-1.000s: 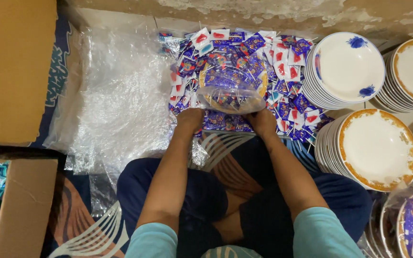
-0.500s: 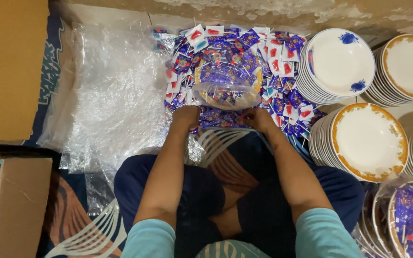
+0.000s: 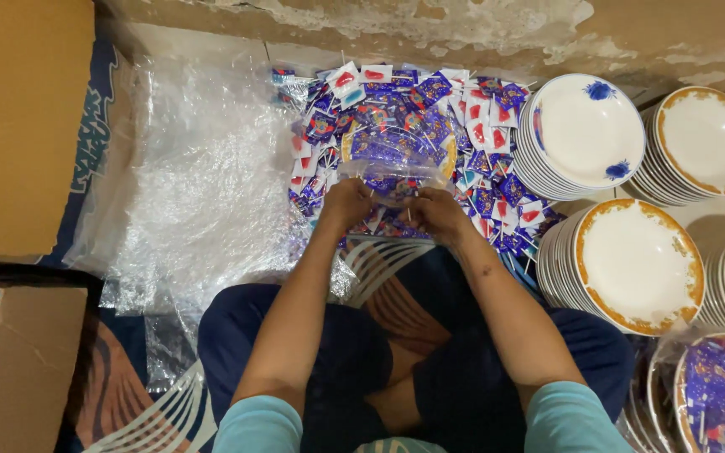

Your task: Packaging ceramic plates into plastic bags and stacking them for storage.

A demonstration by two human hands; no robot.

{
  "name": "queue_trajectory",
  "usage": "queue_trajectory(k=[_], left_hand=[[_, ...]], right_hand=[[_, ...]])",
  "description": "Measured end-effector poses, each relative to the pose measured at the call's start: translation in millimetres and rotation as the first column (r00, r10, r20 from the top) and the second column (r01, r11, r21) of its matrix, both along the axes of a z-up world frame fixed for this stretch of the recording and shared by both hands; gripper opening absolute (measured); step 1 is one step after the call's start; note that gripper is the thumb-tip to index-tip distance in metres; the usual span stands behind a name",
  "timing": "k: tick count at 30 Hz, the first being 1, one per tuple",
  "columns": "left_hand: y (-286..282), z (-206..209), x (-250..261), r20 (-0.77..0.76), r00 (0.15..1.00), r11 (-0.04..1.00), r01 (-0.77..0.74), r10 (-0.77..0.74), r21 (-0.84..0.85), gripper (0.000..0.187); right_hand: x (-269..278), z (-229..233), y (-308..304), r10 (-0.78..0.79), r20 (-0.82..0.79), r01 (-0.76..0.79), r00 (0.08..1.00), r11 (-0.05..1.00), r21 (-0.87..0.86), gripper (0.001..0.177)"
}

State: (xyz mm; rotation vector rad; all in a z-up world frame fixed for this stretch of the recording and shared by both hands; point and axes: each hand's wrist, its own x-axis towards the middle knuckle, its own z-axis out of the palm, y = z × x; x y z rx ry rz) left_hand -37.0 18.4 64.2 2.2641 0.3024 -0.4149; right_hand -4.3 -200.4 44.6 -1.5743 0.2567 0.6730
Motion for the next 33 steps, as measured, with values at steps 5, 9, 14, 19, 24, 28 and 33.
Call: queue_trajectory(k=[5,9,14,19,24,28,33], left_hand=[[-11,-37,16,0.122,0.972,0.979,-0.193,0.201,-0.073,0.020],[-16,-50,29,0.155,0.936,0.945,-0.295,0.315,-0.143,0.023],[-37,-57,24,0.129,0.958,0.966,-0.253,0.257,-0.049,0.023],[-35,-47,20,0.124,0.939,0.946,-0.309,0.320,-0.100,0.030],[-37,-17,4,0.159,0.926,0.936,-0.321,0.343,-0.147,0.028],[-36,-69,23,0.208,0.941,0.964,-0.255,0.266,-0.081,0.027],[-20,-64,33,0.249,0.903,0.937,-0.341,0.349,-0.075,0.022]], right_hand=[[20,15,25,-0.257,-0.121,0.276,0.959,0.944,0.182,0.015],[22,41,25,-0.385,-0.241,0.454,0.891,0.778,0.433,0.027],[30,-60,16,-0.248,-0.194,0.278,0.949,0.948,0.152,0.022],[30,17,28,-0.476,-0.186,0.511,0.860,0.810,0.289,0.020],[46,-55,8,-0.452,-0.072,0.454,0.889,0.853,0.256,0.020],[27,-43,15,-0.345,0.100,0.339,0.933,0.938,0.077,0.025],[38,4,6,-0.398,0.089,0.379,0.913,0.909,0.173,0.012]])
